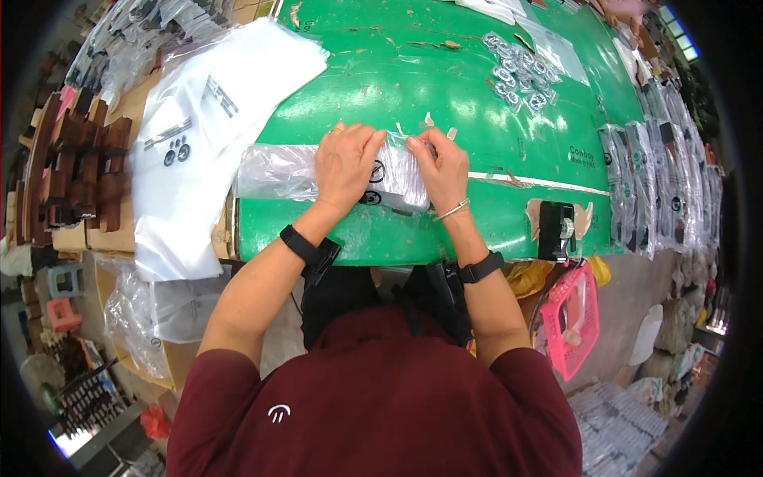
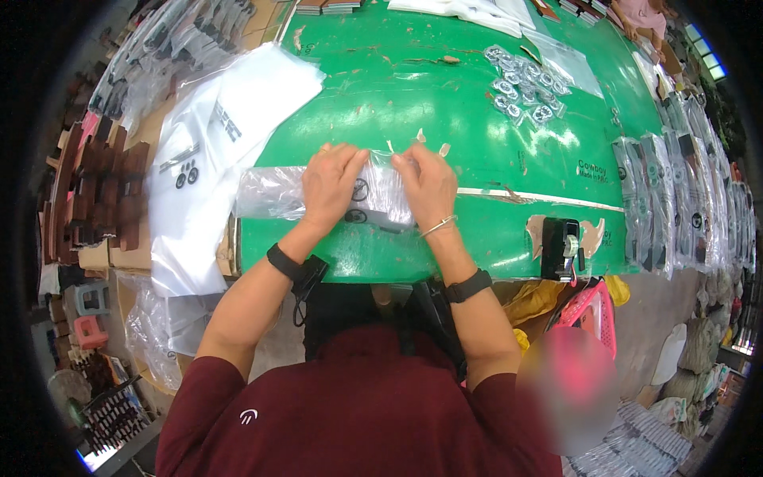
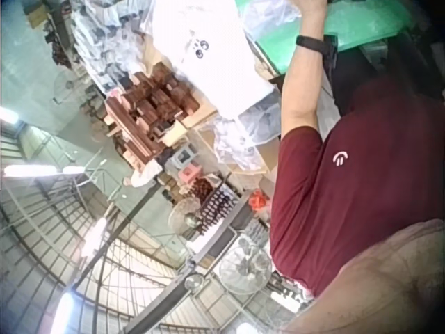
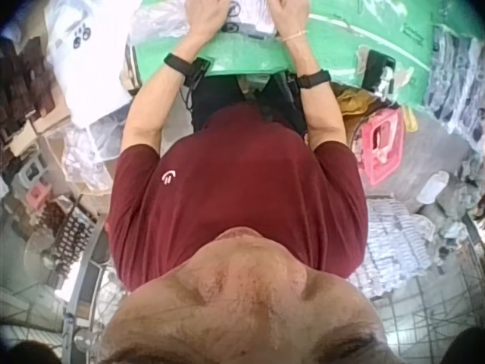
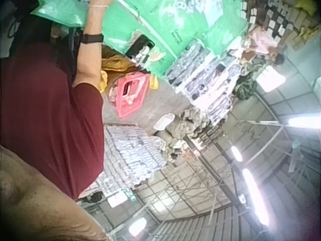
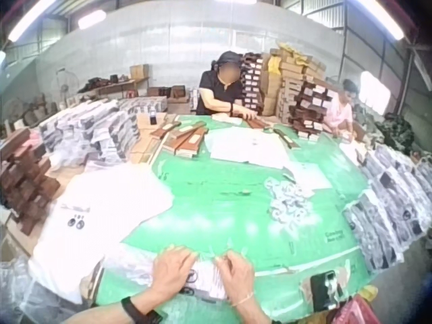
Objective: Packing wooden furniture components into plastic bags and sealing them with tape.
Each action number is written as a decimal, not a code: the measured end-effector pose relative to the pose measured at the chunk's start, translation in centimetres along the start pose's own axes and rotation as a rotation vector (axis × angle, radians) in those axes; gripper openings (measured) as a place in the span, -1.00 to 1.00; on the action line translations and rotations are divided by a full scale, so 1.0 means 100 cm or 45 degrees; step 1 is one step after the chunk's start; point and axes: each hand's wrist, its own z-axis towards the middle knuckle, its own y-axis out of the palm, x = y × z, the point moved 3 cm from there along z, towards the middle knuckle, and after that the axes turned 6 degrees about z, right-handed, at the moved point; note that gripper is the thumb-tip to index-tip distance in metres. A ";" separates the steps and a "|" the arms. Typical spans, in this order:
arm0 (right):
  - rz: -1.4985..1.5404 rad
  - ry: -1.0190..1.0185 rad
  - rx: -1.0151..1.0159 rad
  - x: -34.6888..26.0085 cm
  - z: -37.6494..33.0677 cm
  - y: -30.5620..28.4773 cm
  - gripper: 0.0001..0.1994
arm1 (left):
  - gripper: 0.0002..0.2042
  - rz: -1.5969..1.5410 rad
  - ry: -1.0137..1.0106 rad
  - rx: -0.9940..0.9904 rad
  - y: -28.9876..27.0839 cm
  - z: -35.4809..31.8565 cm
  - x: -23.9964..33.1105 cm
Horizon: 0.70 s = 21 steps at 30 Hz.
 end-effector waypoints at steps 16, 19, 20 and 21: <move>0.039 -0.729 0.177 -0.026 -0.009 -0.017 -0.87 | -0.68 -0.209 0.009 -0.732 -0.021 0.019 -0.012; 0.120 -0.687 0.185 -0.023 -0.010 -0.023 -0.86 | -0.69 -0.184 0.061 -0.632 -0.023 0.010 0.004; 0.193 -0.620 0.171 -0.021 -0.012 -0.026 -0.86 | -0.71 -0.222 0.085 -0.523 -0.024 0.005 0.009; 0.187 -0.614 0.184 -0.021 -0.018 -0.029 -0.86 | -0.71 -0.225 0.096 -0.534 -0.022 -0.001 0.014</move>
